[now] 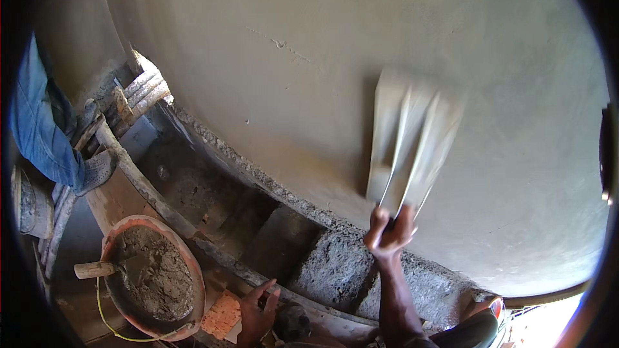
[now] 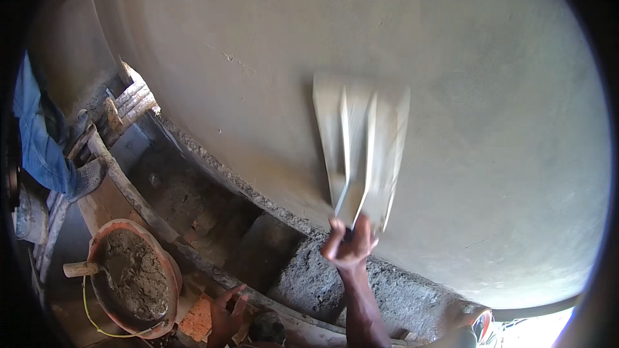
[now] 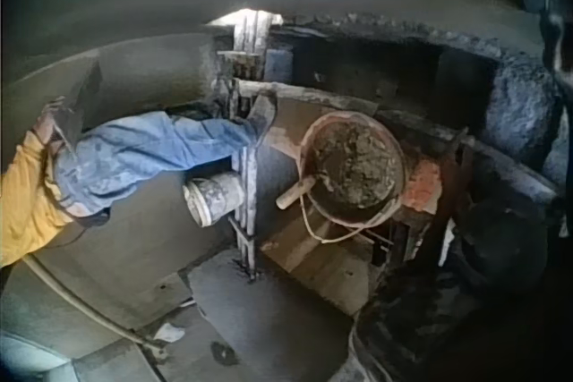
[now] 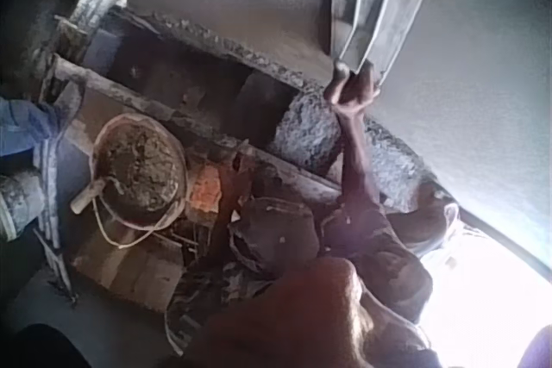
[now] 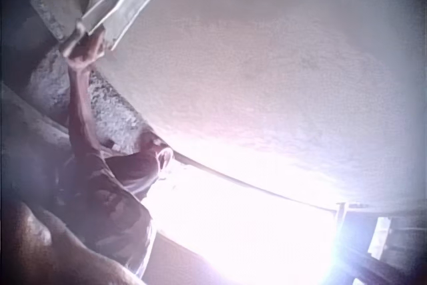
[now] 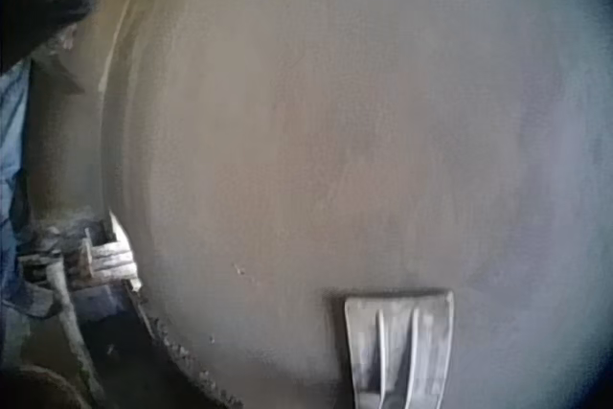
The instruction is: The person smooths wet plaster on a concrete wall using a hand float while working alongside another person.
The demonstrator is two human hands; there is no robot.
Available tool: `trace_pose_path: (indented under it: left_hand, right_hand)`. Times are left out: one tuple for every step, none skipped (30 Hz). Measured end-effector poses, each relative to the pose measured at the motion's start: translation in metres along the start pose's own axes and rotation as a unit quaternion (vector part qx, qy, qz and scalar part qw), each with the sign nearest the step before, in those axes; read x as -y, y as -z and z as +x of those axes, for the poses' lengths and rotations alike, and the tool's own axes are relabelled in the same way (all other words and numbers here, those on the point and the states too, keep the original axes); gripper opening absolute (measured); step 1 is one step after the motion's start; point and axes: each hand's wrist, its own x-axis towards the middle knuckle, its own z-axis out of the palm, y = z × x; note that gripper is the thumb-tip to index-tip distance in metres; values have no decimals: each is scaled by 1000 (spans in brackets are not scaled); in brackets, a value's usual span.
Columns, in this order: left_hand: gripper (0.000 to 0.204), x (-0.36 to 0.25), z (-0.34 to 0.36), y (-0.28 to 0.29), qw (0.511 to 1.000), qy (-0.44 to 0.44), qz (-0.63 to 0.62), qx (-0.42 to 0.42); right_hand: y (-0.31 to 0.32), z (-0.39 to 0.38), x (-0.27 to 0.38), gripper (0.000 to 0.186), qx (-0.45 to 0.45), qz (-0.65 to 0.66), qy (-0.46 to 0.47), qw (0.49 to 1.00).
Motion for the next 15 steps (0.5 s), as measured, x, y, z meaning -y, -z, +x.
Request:
trace_pose_path:
  left_hand:
    - [30,-4,2,-2,1000,8,2,-8]
    - [30,-14,6,-3,999,-35,15,8]
    - [30,-22,13,-6,996,-81,26,26]
    - [30,-31,19,-15,995,-85,20,44]
    - [30,-30,17,-9,996,-85,12,25]
    - [29,-34,18,-14,994,-102,-6,23]
    - [29,-30,9,-10,996,-90,-7,13]
    - [29,-25,2,-3,997,-78,3,-1]
    - [29,-27,8,-6,997,-83,6,-3]
    - [29,-23,9,-5,996,-86,2,-1]
    - [29,-24,6,-7,996,-85,-2,10]
    - [29,-19,6,-5,997,-76,-1,8]
    - [29,-13,5,-4,997,-76,-4,4]
    - [29,-7,4,-2,997,-71,3,13]
    - [29,1,2,0,998,-56,13,12]
  right_hand:
    - [-9,58,17,41,-95,-2,-3,995]
    - [-10,119,16,34,-166,-270,208,926]
    - [-2,173,32,23,-148,-139,114,973]
    - [12,206,44,19,-126,-23,20,992]
    - [0,200,57,21,-125,73,-81,986]
    - [6,199,59,24,-127,146,-170,966]
    - [4,165,52,26,-110,82,-155,978]
    - [0,109,41,30,-96,15,-137,986]
    - [0,58,26,37,-77,-24,-137,987]
    - [-16,-3,7,47,-112,40,-92,989]
    - [-8,-106,-28,51,-11,-78,-71,994]
    - [-14,-78,-5,51,-93,151,-149,973]
    - [-11,-58,-8,50,-88,126,-110,982]
    - [-6,-33,-10,49,-83,98,-72,989]
    - [-2,31,17,42,-91,147,-144,974]
